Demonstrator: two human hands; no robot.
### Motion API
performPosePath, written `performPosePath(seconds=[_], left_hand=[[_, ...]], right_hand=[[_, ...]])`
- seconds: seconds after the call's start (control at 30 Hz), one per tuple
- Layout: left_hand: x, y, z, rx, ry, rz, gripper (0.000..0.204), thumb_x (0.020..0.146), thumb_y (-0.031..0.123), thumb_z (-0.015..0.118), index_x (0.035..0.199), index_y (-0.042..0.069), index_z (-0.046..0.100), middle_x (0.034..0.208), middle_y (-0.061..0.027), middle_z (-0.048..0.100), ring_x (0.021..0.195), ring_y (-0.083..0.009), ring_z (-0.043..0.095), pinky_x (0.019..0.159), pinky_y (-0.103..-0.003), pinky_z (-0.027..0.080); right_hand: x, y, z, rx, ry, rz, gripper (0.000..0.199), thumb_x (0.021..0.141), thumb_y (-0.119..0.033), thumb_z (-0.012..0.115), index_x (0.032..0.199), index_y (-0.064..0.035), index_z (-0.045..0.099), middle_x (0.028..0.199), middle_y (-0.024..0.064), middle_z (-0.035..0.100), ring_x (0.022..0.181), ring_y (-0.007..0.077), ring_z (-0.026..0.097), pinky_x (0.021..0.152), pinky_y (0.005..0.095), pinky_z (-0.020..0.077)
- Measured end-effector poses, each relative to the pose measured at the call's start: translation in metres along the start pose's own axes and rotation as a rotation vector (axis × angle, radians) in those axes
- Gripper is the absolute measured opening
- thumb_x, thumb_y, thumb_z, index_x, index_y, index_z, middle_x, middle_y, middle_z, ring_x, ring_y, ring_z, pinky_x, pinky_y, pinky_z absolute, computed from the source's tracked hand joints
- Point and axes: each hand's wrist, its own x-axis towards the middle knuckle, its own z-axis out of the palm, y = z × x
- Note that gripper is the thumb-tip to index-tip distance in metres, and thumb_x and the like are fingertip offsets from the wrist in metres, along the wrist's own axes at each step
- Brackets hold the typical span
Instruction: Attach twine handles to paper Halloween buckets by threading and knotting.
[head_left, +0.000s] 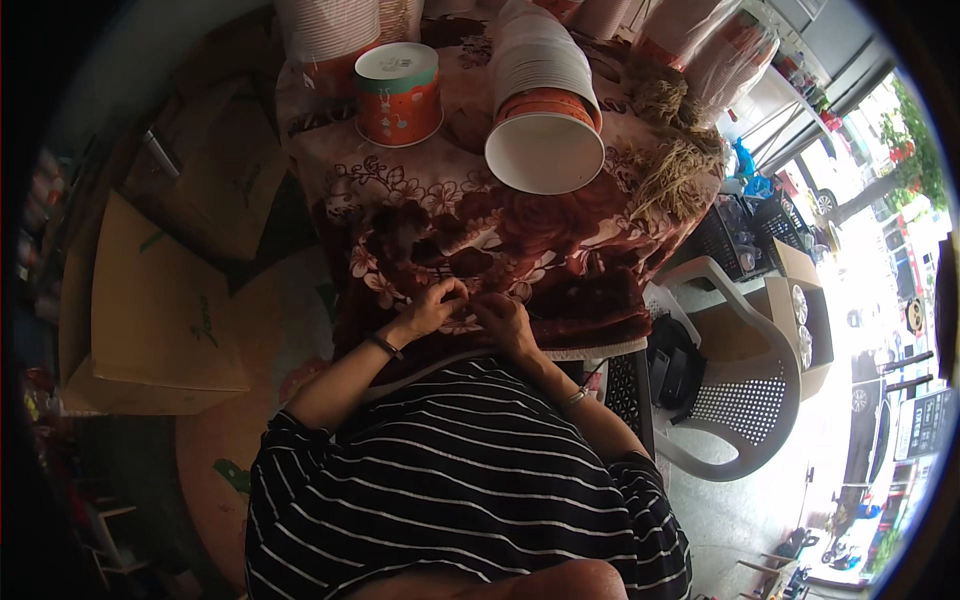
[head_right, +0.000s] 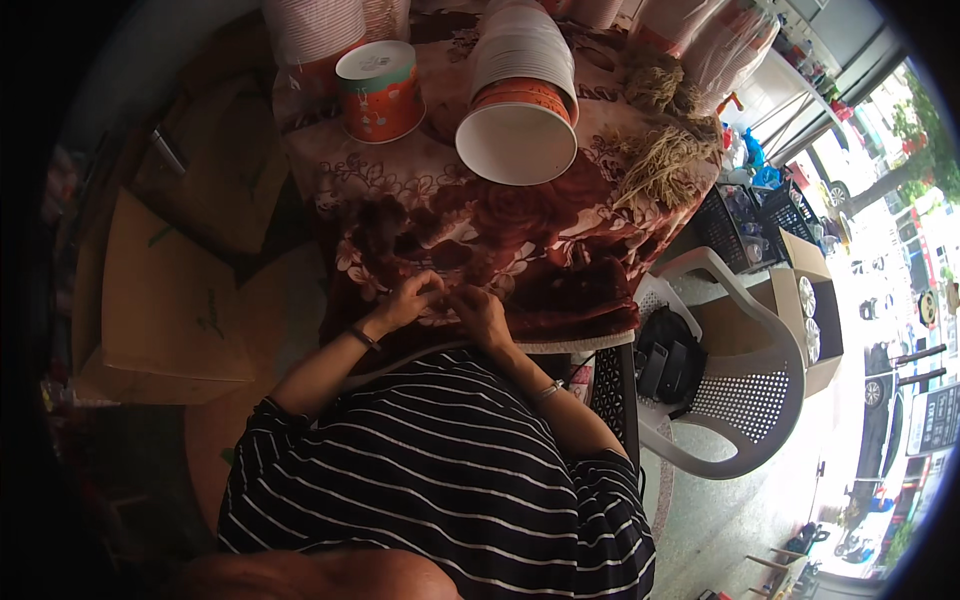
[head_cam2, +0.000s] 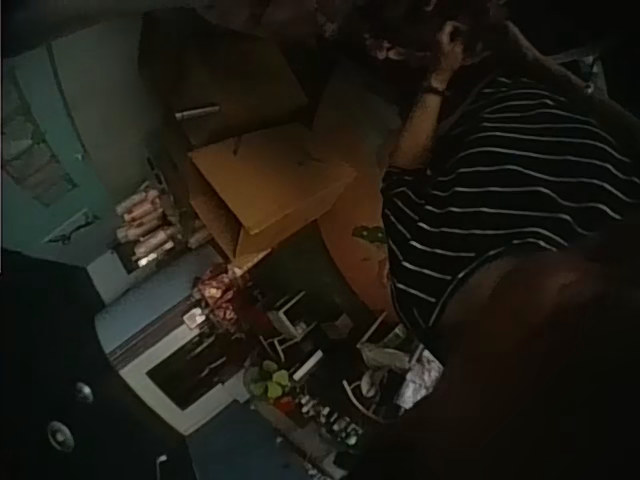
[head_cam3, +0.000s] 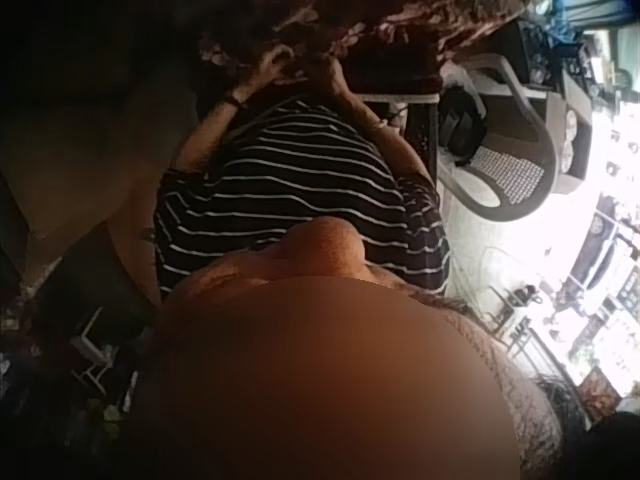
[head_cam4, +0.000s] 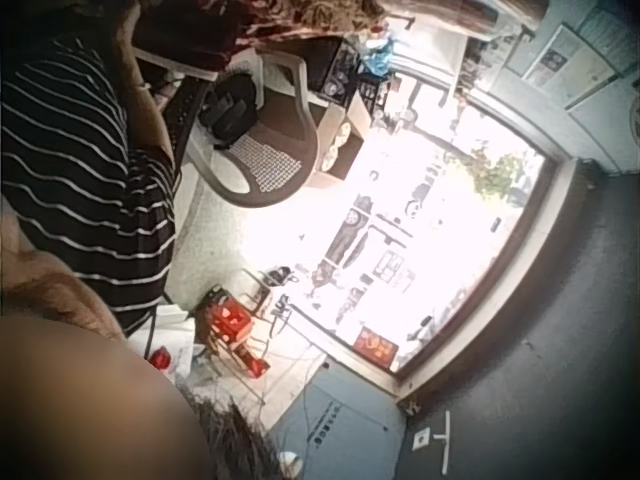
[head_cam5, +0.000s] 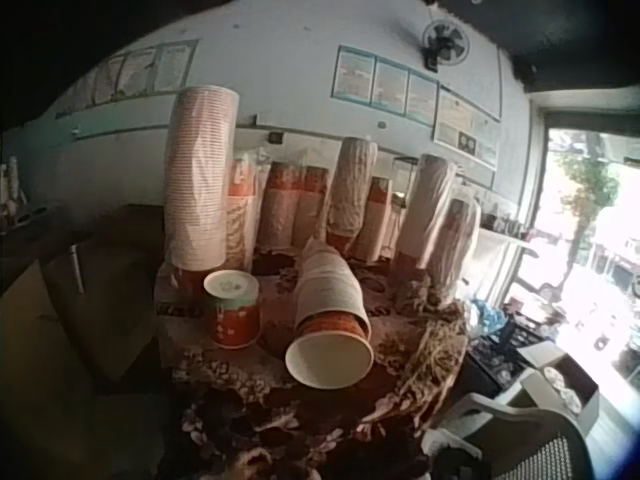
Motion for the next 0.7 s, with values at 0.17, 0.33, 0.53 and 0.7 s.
performPosePath(seconds=[0.17, 0.33, 0.53, 0.7], left_hand=[[-0.008, 0.048, 0.016, -0.43, -0.084, -0.006, 0.019, 0.098, 0.02, 0.049, 0.106, 0.005, 0.058, 0.095, -0.0005, 0.057, 0.089, -0.0089, 0.054, 0.081, -0.025, 0.045], [-0.004, 0.022, -0.005, -0.203, -0.316, -0.122, 0.022, 0.097, 0.023, 0.053, 0.105, 0.005, 0.063, 0.086, 0.0013, 0.059, 0.078, -0.0069, 0.056, 0.075, -0.023, 0.047], [-0.006, 0.022, 0.001, -0.315, -0.146, -0.224, 0.016, 0.09, 0.018, 0.062, 0.097, 0.003, 0.065, 0.086, 0.0006, 0.061, 0.077, -0.0076, 0.057, 0.075, -0.022, 0.046], [-0.011, 0.039, 0.035, 0.221, -0.405, -0.01, 0.026, 0.088, 0.025, 0.065, 0.106, 0.006, 0.065, 0.098, -0.0062, 0.067, 0.095, -0.0154, 0.061, 0.086, -0.028, 0.047]], right_hand=[[0.0, -0.024, -0.008, 0.326, -0.116, -0.086, 0.012, 0.09, -0.012, 0.062, 0.094, -0.0024, 0.066, 0.075, -0.0013, 0.059, 0.064, 0.0052, 0.051, 0.056, 0.0204, 0.0421], [0.022, -0.037, -0.082, 0.375, 0.205, 0.001, 0.012, 0.09, -0.013, 0.062, 0.095, -0.002, 0.065, 0.07, -0.0022, 0.057, 0.056, 0.0033, 0.048, 0.048, 0.0182, 0.0388], [0.013, 0.009, -0.148, 0.283, 0.444, 0.005, 0.014, 0.091, -0.014, 0.059, 0.098, -0.0021, 0.062, 0.067, 0.0009, 0.06, 0.05, 0.0059, 0.052, 0.042, 0.0206, 0.0412], [-0.005, 0.032, -0.155, 0.191, 0.271, 0.104, 0.013, 0.091, -0.015, 0.06, 0.096, -0.0036, 0.063, 0.07, 0.0018, 0.064, 0.052, 0.0068, 0.054, 0.046, 0.0212, 0.0443]])
